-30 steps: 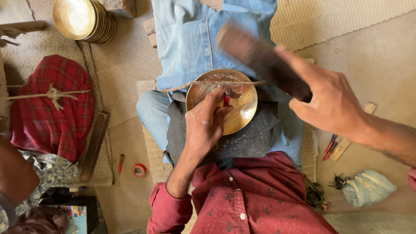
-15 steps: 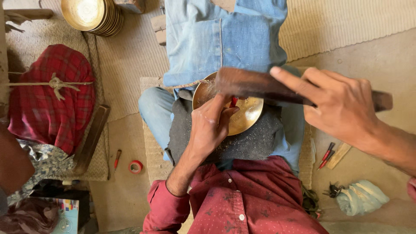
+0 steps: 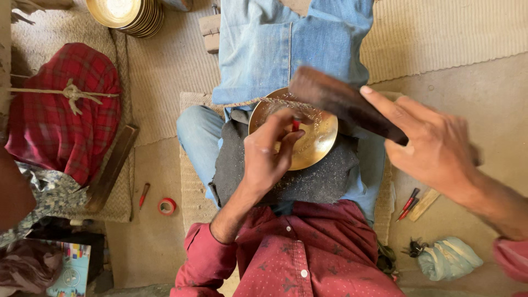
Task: The person sits on the floor with a brass bowl on their lap and repeatedly strikes a punch held against the bowl using a wooden mallet, repositioning the punch around the bowl's surface to shape or decorate it.
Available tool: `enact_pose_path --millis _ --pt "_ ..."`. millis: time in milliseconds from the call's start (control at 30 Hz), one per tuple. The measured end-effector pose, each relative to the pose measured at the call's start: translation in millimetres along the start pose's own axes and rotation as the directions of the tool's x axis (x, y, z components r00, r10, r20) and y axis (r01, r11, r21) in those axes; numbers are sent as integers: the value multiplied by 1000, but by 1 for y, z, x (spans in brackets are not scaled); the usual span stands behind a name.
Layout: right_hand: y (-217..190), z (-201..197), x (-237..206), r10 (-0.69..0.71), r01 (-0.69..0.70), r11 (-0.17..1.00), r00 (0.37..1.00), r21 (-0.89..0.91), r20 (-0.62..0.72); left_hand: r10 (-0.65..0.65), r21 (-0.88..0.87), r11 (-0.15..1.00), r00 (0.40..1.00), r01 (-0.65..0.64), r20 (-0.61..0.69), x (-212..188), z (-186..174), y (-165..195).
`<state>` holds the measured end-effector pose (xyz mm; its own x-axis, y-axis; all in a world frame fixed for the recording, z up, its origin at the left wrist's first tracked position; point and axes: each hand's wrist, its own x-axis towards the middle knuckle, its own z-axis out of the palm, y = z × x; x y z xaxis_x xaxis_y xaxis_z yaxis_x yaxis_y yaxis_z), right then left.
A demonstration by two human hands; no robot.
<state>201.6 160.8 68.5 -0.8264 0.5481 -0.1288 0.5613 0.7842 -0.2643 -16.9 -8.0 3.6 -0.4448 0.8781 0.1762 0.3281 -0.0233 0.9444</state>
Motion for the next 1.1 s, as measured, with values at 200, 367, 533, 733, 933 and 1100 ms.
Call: enact_pose_path --millis 200,367,533,733,933,1100 --pt "-4 57 -41 235 -34 867 908 497 -347 62 -5 998 998 -62 -2 5 -11 4" --pt "-9 133 -75 477 -8 496 838 868 -265 36 -155 987 910 32 414 31 -17 1" --pt "-5 143 -124 574 -191 422 813 886 -98 200 -309 951 699 31 687 60 0 -6" --pt "-34 115 -169 629 -76 204 774 976 -71 235 -310 946 460 95 856 73 7 -17" --pt "-53 116 -186 676 -128 349 720 928 -155 286 -321 946 361 42 888 77 14 -28" --pt "-49 122 -195 633 -158 631 671 759 -387 339 -379 924 340 57 877 78 14 -27"
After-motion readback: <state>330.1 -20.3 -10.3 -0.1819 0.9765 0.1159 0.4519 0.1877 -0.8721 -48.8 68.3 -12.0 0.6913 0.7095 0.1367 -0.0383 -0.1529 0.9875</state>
